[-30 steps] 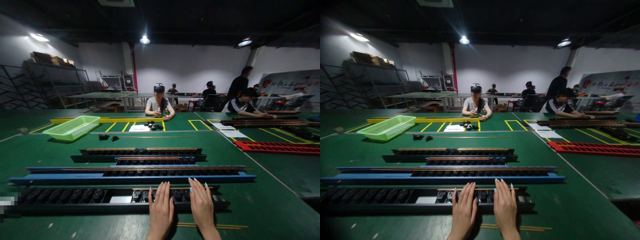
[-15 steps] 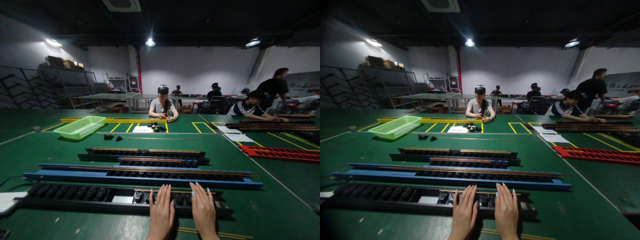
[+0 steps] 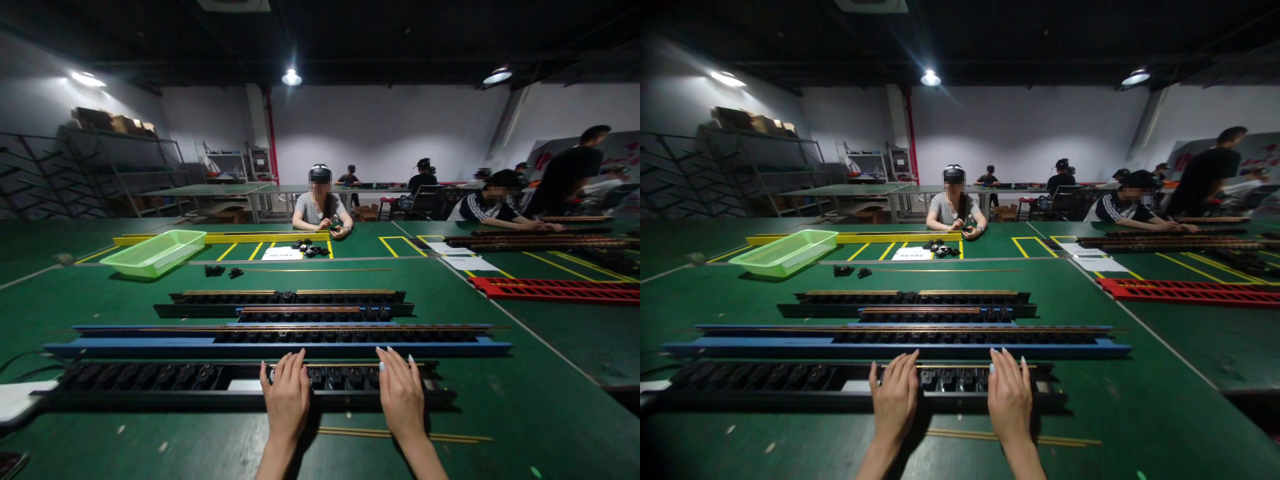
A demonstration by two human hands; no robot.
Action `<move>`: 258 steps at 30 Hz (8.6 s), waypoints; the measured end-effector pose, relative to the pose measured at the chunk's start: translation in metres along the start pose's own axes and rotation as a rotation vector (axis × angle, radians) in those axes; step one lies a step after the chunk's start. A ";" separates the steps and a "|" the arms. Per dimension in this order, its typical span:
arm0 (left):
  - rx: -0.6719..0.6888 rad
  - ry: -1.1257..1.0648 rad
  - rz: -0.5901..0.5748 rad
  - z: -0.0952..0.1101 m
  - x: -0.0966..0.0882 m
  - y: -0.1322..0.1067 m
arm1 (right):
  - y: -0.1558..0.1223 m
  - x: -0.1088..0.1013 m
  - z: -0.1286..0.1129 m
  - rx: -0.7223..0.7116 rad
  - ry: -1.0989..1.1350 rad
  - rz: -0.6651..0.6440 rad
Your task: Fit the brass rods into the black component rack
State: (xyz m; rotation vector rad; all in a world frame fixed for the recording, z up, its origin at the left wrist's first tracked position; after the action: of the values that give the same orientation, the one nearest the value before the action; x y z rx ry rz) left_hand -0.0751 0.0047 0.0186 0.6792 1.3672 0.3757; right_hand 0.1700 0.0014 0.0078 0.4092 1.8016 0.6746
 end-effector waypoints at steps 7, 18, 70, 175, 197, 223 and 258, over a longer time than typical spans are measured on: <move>-0.023 -0.043 0.014 0.003 0.001 0.001 | 0.001 0.000 0.000 -0.006 -0.012 -0.003; -0.116 -0.042 0.022 -0.013 -0.002 0.002 | 0.000 -0.002 -0.001 0.004 -0.004 0.007; 0.078 -0.082 -0.035 0.051 -0.008 -0.006 | -0.005 0.004 -0.051 -0.222 -0.024 -0.191; -0.096 -0.108 0.052 0.006 0.000 -0.005 | -0.005 0.004 -0.056 -0.152 0.061 -0.168; 0.060 -0.059 -0.032 0.033 -0.003 -0.005 | -0.003 0.005 -0.050 -0.239 0.017 -0.178; 0.011 -0.157 -0.016 0.051 0.004 -0.010 | -0.003 0.002 -0.052 -0.214 0.007 -0.201; 0.206 -0.127 -0.059 0.073 -0.004 -0.009 | -0.002 0.004 -0.047 -0.258 0.003 -0.164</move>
State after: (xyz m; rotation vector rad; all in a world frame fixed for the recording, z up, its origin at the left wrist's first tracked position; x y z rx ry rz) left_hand -0.0057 -0.0208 0.0196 0.8165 1.3127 0.1428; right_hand 0.1248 -0.0092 0.0137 0.0860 1.7021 0.7794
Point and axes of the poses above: each hand's wrist, its own y-axis towards the middle knuckle, its own x-axis out of the palm, z = x × y, the point moved 1 cm from there along y, towards the middle knuckle, and after that the axes turned 8 degrees about -z, right-handed, at the moved point
